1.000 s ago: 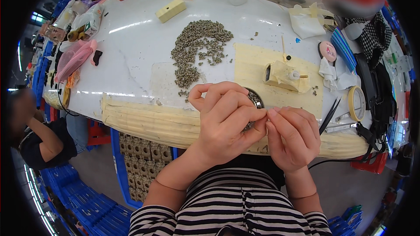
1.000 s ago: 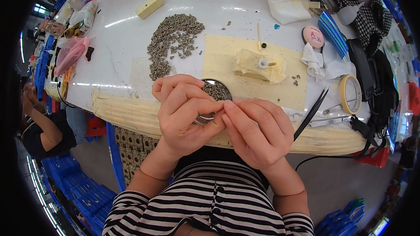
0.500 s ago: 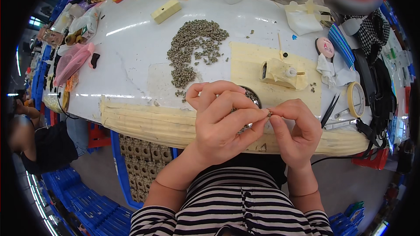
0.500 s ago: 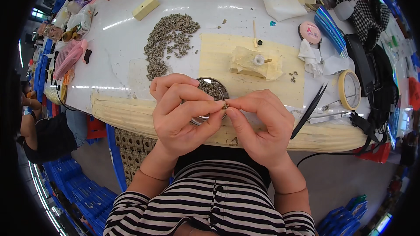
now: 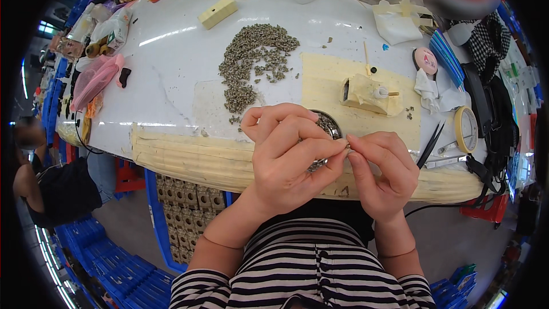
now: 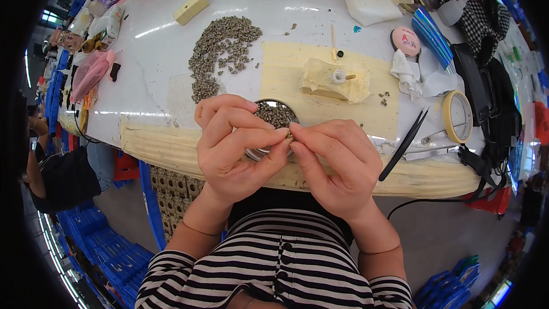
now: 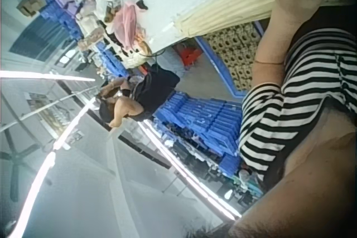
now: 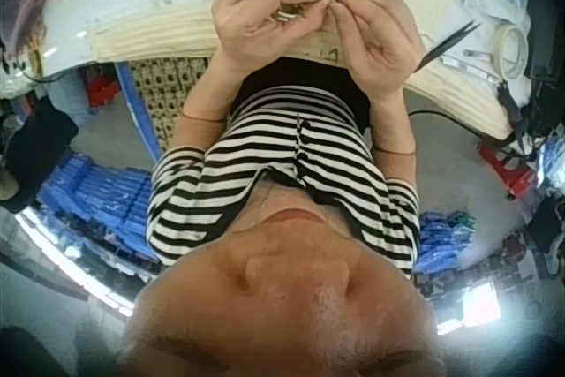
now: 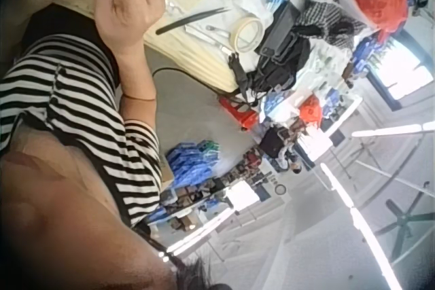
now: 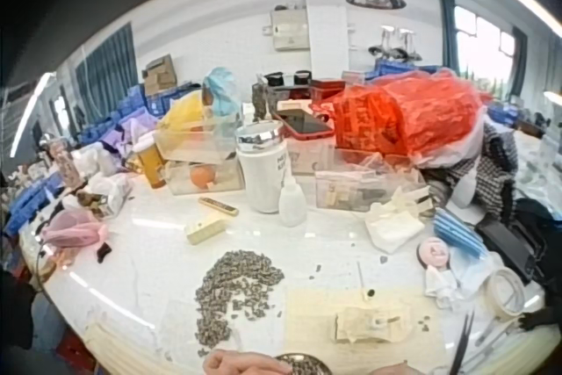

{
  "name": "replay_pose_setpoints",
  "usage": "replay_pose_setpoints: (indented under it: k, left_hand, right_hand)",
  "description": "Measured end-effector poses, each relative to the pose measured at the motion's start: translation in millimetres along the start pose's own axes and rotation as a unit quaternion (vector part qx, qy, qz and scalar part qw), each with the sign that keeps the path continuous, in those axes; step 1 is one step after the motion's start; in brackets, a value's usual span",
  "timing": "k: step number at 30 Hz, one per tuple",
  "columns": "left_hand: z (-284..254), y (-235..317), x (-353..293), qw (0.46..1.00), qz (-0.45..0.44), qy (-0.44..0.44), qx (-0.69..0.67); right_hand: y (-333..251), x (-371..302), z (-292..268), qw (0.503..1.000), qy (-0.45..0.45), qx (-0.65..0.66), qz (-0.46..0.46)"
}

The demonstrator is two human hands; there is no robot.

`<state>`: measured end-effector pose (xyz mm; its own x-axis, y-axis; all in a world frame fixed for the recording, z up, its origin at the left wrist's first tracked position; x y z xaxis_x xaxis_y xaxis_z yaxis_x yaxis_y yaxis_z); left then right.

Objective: The person picks up individual small metal pins from a pile and places them into a small metal container by hand.

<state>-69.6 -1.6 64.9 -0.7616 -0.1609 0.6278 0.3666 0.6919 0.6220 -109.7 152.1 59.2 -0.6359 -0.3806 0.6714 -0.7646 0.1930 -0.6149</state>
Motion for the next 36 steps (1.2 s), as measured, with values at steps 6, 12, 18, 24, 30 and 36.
replay_pose_setpoints:
  k: [6,12,18,24,30,36]
  left_hand:
    - [0.8,3.1,1.0,1.000,0.018,-0.006,0.004]
    - [0.7,3.8,1.7,1.000,0.001,-0.007,0.011]
    - [1.1,2.2,0.7,1.000,0.015,-0.008,0.005]
    - [1.2,4.6,-1.7,0.999,0.026,-0.026,-0.003]
    - [2.8,4.6,-2.2,0.999,0.026,-0.038,-0.014]
    - [3.8,4.5,-3.1,0.999,0.023,-0.039,-0.021]
  right_hand:
    - [12.8,-5.3,1.0,0.993,-0.017,0.085,0.077]
    - [5.4,-2.1,-2.5,0.999,0.012,0.028,0.040]
    - [13.5,-6.0,-1.3,0.992,-0.003,0.102,0.079]
    - [23.9,-13.6,-1.9,0.957,-0.013,0.219,0.192]
    - [29.7,-18.4,2.0,0.923,-0.007,0.293,0.250]
    - [31.5,-20.2,5.3,0.895,-0.010,0.349,0.277]
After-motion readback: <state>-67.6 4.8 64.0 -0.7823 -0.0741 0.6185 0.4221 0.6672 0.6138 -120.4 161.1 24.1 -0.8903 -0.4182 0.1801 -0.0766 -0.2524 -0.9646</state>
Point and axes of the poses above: each hand's wrist, its own x-axis towards the middle knuckle, its own z-axis out of the palm, y = z × x, the point moved 7 cm from there along x, towards the middle knuckle, and after that the axes turned 8 degrees about -z, right-handed, at the moved point
